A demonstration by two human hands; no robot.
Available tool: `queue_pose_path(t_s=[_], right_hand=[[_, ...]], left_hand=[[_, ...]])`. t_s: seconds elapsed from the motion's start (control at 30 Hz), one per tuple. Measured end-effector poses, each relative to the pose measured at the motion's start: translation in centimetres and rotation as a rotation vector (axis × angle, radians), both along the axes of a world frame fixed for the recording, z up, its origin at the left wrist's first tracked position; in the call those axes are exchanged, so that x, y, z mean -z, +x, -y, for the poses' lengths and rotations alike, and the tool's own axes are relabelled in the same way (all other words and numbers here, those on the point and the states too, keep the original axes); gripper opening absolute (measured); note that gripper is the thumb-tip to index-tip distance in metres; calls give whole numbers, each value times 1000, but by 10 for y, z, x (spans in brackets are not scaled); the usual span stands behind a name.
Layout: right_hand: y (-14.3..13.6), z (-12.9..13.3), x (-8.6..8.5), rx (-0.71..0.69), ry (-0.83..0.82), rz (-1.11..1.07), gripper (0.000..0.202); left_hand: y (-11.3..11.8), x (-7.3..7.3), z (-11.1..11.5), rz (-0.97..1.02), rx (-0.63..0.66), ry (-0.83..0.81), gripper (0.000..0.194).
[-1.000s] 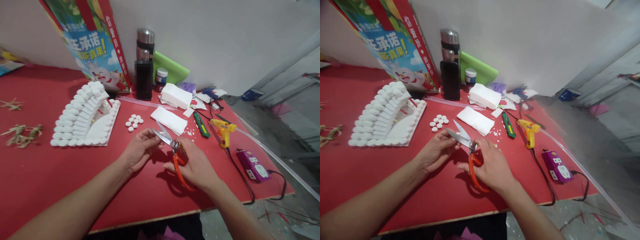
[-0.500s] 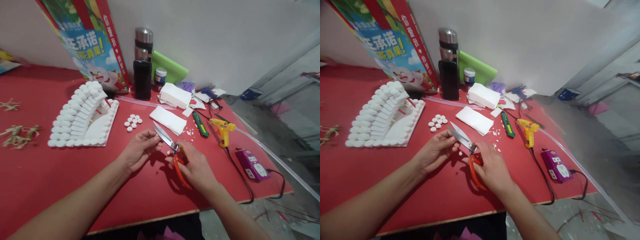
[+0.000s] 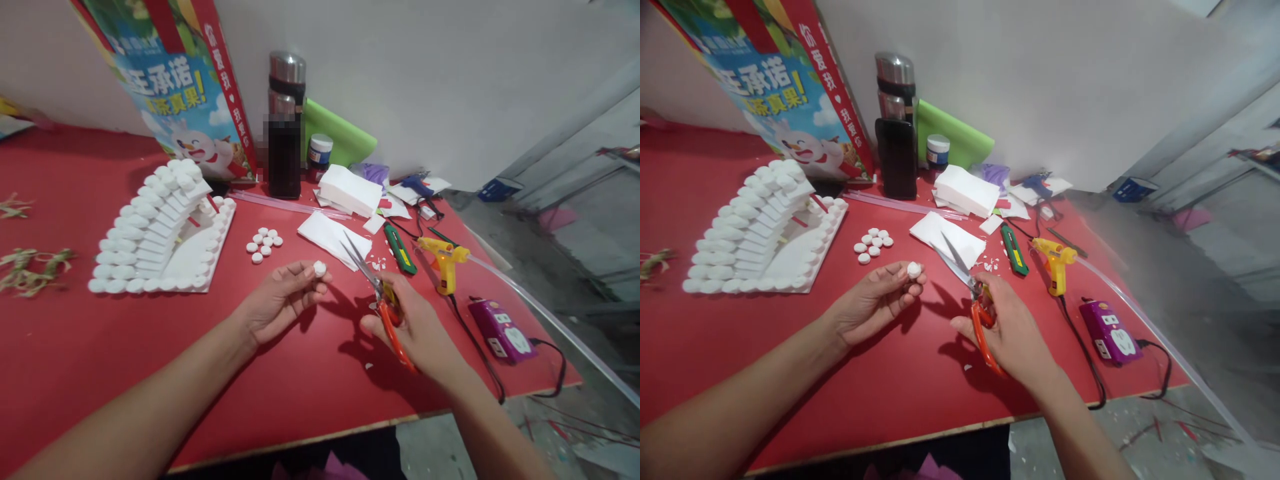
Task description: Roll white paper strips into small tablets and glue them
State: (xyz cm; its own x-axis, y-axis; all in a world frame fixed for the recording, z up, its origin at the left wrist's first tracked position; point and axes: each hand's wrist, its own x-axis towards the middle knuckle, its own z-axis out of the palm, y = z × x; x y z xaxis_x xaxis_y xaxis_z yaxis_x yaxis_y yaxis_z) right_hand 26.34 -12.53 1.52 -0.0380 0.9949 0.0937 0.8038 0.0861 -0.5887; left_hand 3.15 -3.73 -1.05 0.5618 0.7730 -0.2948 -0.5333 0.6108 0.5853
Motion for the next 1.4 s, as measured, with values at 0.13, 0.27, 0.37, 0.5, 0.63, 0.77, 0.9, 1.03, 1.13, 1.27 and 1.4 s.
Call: queue_pose_path(t_s=[0.13, 0.27, 0.37, 0.5, 0.63, 0.77, 0.9, 1.03, 1.13, 1.27, 1.4], right_hand=[[-1, 0, 2, -143, 81, 78, 55], [-5, -2, 4, -190, 87, 128, 58], [-8, -3, 5, -207, 96, 146, 57], [-10, -3, 6, -211, 108, 168, 54], [-9, -4, 5, -227, 124, 182, 49], [-8, -2, 6, -229, 201, 202, 42], [-12, 1, 10, -205, 235, 183, 36], [-15, 1, 8, -35, 179, 52, 32], [-13, 0, 4, 53, 105, -36, 35], [-10, -1, 3, 79, 43, -88, 43], [-11, -1, 5, 107, 29, -96, 45]], left_hand=[[0, -1, 1, 5, 49, 24, 16], [0, -1, 2, 62, 96, 68, 27], [0, -1, 2, 71, 82, 73, 29], [-1, 0, 2, 80, 84, 66, 28], [-1, 0, 2, 87, 112, 63, 28], [-1, -3, 3, 76, 125, 75, 23], [-1, -3, 3, 66, 113, 60, 18], [-2, -3, 2, 74, 79, 64, 20], [-3, -3, 1, 76, 70, 86, 27], [-3, -1, 1, 43, 31, 86, 26], [-2, 0, -1, 22, -20, 45, 24]])
